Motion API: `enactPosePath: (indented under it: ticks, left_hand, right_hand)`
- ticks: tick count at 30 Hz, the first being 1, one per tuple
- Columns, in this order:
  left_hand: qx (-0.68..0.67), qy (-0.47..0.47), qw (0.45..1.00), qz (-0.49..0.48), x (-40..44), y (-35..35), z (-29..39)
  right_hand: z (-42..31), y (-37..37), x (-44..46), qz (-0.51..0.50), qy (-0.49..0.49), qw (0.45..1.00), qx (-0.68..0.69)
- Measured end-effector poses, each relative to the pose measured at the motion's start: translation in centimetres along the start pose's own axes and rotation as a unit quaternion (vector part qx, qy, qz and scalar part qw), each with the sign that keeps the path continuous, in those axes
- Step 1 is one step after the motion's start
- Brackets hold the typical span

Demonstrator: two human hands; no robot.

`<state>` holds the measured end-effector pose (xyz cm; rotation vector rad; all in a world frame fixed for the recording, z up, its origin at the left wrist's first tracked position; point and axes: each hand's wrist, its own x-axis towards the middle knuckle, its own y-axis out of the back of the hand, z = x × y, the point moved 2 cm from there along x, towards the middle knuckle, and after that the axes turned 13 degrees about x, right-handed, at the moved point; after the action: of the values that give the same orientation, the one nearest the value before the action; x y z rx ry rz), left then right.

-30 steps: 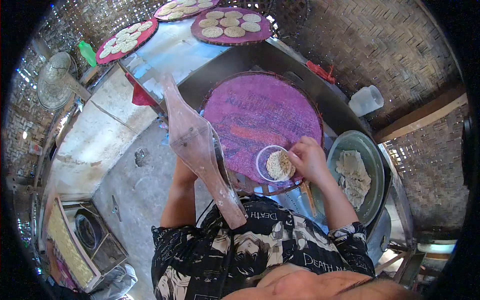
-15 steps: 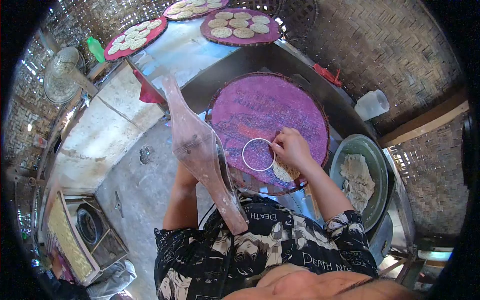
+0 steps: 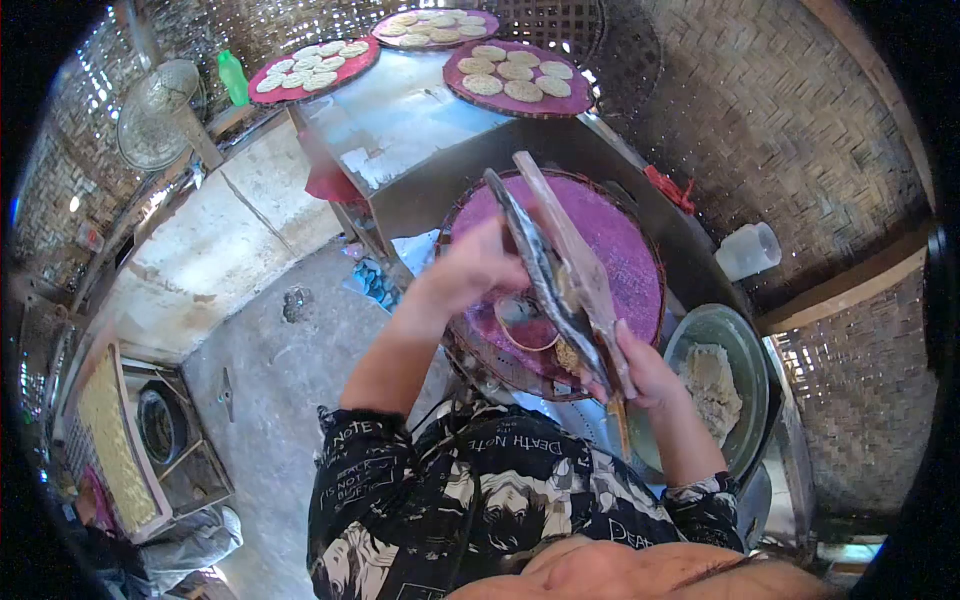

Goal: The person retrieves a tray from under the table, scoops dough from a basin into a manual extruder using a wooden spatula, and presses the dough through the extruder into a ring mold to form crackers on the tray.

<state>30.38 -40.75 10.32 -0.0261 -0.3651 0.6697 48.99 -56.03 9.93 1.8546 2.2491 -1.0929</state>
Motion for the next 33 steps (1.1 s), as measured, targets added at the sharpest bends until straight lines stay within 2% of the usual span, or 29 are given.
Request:
enactPosePath:
  ticks: [1,2,3,6,9,10,12,21,22,25,28,31,33]
  left_hand:
    - [-0.145,0.013,0.989,0.04,1.3,0.9,0.8]
    - [-0.287,0.026,0.954,0.078,2.5,1.5,1.2]
    - [-0.424,0.036,0.898,0.114,3.4,1.9,1.4]
    - [-0.5,-0.007,0.866,0.022,5.5,3.2,-3.6]
    - [-0.467,0.039,0.871,0.15,5.9,1.9,-4.0]
    - [-0.45,0.029,0.879,0.155,6.1,1.8,-4.5]
    - [-0.457,0.025,0.876,0.155,6.1,1.7,-5.4]
    - [-0.414,0.049,0.887,0.199,4.6,2.7,-3.6]
    - [-0.412,0.046,0.888,0.196,4.6,3.0,-3.2]
    - [-0.401,0.045,0.892,0.203,5.3,3.7,-2.6]
    - [-0.385,0.039,0.902,0.193,5.7,4.0,-2.2]
    - [-0.379,0.022,0.91,0.165,6.4,4.1,-3.1]
    - [-0.381,0.023,0.91,0.161,6.8,3.4,-3.5]
  right_hand:
    - [-0.2,0.5,-0.5,-0.005,-0.022,1.0,0.016]
    - [0.1,1.3,-0.5,-0.014,-0.033,0.999,0.01]
    - [0.2,1.4,-0.7,0.002,-0.05,0.999,0.018]
    - [-0.2,1.7,-1.0,0.047,-0.076,0.996,0.01]
    - [-1.4,2.5,-1.2,0.1,-0.065,0.991,-0.06]
    - [-1.7,2.7,-1.3,0.127,-0.065,0.985,-0.092]
    - [-2.0,3.0,-1.3,0.179,-0.067,0.969,-0.157]
    - [-0.3,2.0,0.1,0.181,-0.027,0.962,-0.204]
    - [-0.1,1.7,0.4,0.185,-0.015,0.965,-0.184]
    - [0.4,2.2,1.6,0.19,0.036,0.951,-0.24]
    - [0.8,3.8,2.7,0.227,0.195,0.875,-0.381]
    - [0.0,2.9,1.6,0.286,0.155,0.866,-0.38]
    - [-0.4,2.5,1.0,0.273,0.209,0.852,-0.394]
